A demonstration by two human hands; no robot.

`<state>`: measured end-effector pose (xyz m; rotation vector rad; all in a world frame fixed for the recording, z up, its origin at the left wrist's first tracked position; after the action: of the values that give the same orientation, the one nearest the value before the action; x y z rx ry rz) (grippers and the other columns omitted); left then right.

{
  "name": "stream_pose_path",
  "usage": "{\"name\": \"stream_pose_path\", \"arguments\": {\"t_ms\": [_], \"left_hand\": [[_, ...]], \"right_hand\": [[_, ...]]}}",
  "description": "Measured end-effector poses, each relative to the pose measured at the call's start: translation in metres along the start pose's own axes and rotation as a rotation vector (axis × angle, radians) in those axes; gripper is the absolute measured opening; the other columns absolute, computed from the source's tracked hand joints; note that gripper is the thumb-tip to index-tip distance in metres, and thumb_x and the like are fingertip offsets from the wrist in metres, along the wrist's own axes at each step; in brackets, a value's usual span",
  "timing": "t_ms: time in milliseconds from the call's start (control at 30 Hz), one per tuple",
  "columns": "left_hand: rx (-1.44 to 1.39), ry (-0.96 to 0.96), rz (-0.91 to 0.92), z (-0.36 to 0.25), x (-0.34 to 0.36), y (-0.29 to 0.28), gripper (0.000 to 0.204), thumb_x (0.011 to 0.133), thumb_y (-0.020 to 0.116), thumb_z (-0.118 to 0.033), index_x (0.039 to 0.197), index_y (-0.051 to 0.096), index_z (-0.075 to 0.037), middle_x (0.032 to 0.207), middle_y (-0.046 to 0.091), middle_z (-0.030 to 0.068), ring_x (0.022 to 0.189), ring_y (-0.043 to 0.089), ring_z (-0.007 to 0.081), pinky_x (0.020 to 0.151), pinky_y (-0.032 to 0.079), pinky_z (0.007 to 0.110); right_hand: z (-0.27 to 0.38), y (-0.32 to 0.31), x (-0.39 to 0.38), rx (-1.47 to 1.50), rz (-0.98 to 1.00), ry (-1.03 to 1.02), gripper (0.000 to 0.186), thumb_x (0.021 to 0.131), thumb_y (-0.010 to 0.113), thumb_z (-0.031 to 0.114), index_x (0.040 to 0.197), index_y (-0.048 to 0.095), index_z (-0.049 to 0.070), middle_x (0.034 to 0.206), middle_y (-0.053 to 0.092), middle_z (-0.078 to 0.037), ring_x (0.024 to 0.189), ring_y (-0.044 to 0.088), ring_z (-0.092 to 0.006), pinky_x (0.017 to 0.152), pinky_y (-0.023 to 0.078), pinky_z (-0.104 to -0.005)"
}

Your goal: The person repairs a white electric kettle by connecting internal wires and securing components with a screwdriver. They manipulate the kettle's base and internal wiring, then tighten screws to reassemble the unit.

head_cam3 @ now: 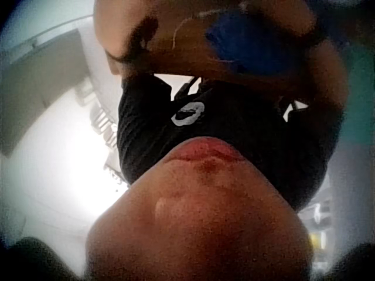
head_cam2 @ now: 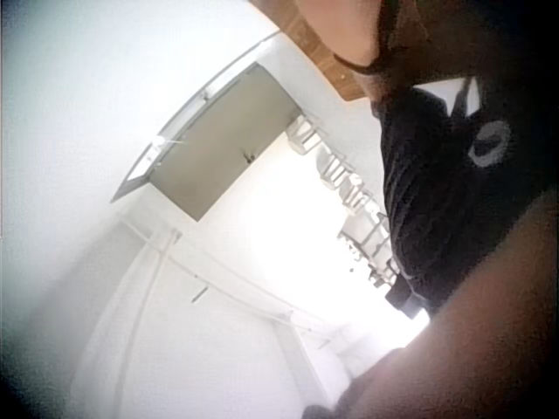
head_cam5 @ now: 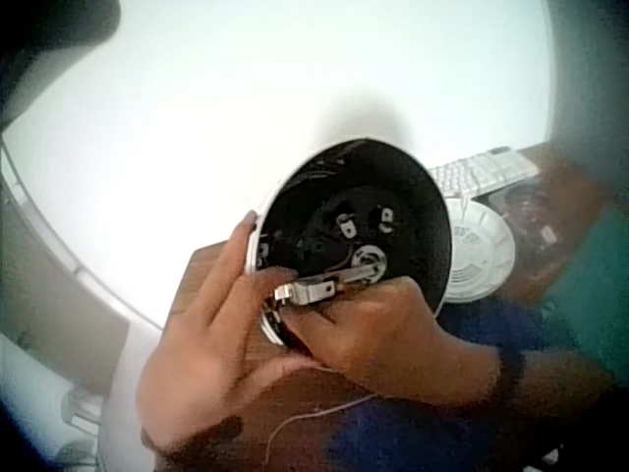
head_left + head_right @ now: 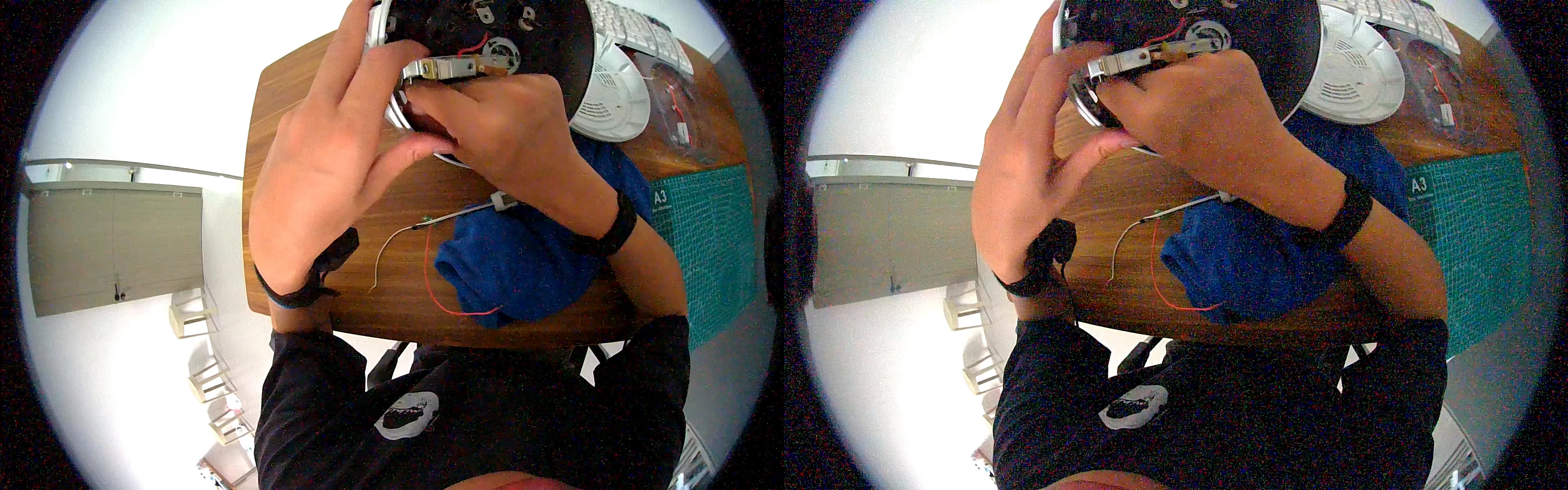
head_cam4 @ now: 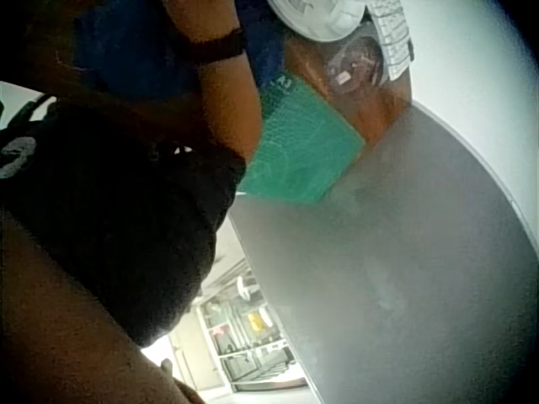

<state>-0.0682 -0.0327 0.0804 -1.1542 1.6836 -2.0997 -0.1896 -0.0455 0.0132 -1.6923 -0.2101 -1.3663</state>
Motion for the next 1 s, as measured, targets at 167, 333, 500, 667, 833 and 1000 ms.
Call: {"name": "stream_pose_path", "arguments": {"t_ms": [167, 333, 500, 667, 833, 1000], "left_hand": [[-0.026, 0.013, 0.021, -0.0051, 0.0026, -0.0037, 0.066, 0.082, 0.084, -0.037, 0.128, 0.060, 0.005, 0.154, 0.038, 0.0383, 0.129, 0.057, 0.0483, 0.101, 0.053, 0.046], [-0.048, -0.053, 0.049, 0.0014, 0.0011, 0.0011, 0.066, 0.083, 0.083, -0.037, 0.128, 0.060, 0.005, 0.155, 0.037, 0.0380, 0.128, 0.058, 0.0487, 0.099, 0.054, 0.045], [0.007, -0.063, 0.097, -0.0004, 0.0041, -0.0028, 0.066, 0.083, 0.083, -0.037, 0.128, 0.060, 0.005, 0.155, 0.037, 0.0379, 0.130, 0.057, 0.0484, 0.100, 0.054, 0.045], [0.077, -0.003, -0.008, -0.0022, 0.0004, 0.0031, 0.066, 0.084, 0.082, -0.039, 0.128, 0.060, 0.005, 0.155, 0.036, 0.0383, 0.128, 0.059, 0.0477, 0.100, 0.054, 0.045], [0.008, -0.098, 0.117, -0.0009, 0.0008, 0.0005, 0.068, 0.086, 0.080, -0.042, 0.129, 0.059, 0.006, 0.155, 0.036, 0.0395, 0.116, 0.066, 0.0456, 0.092, 0.058, 0.044], [0.006, -0.106, 0.119, 0.0005, -0.0009, 0.0044, 0.069, 0.087, 0.079, -0.044, 0.130, 0.058, 0.006, 0.155, 0.035, 0.0388, 0.101, 0.073, 0.0423, 0.081, 0.061, 0.042]], "right_hand": [[-0.0005, -0.0005, -0.0032, 0.007, -0.020, 0.034, 0.012, 0.089, 0.065, 0.030, 0.092, 0.069, 0.019, 0.062, 0.063, -0.003, 0.057, 0.069, -0.0237, 0.045, 0.051, -0.0377], [-0.0020, -0.0016, -0.0015, 0.001, -0.018, 0.073, 0.013, 0.089, 0.065, 0.031, 0.094, 0.070, 0.020, 0.062, 0.064, -0.002, 0.057, 0.070, -0.0235, 0.045, 0.051, -0.0378], [-0.0014, 0.0002, -0.0021, 0.018, -0.034, 0.055, 0.014, 0.089, 0.065, 0.030, 0.097, 0.071, 0.021, 0.062, 0.064, -0.002, 0.057, 0.069, -0.0235, 0.045, 0.051, -0.0383], [0.0002, -0.0018, -0.0005, 0.000, -0.027, 0.045, 0.013, 0.089, 0.064, 0.031, 0.095, 0.069, 0.021, 0.061, 0.063, -0.001, 0.056, 0.069, -0.0234, 0.045, 0.051, -0.0383], [-0.0001, -0.0006, -0.0010, -0.006, 0.009, 0.061, 0.014, 0.089, 0.064, 0.033, 0.093, 0.068, 0.020, 0.060, 0.062, -0.002, 0.056, 0.069, -0.0239, 0.045, 0.051, -0.0383], [-0.0001, -0.0012, -0.0020, 0.024, -0.001, 0.061, 0.015, 0.089, 0.065, 0.032, 0.095, 0.068, 0.020, 0.060, 0.062, -0.002, 0.056, 0.069, -0.0243, 0.045, 0.051, -0.0382]]}}
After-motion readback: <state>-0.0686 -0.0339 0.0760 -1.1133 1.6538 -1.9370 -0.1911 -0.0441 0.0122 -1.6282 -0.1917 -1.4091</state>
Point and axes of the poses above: each hand's wrist, its own x-axis towards the middle knuckle, its own y-axis out of the palm, z = x × y, the point moved 6 cm from there along x, towards the middle knuckle
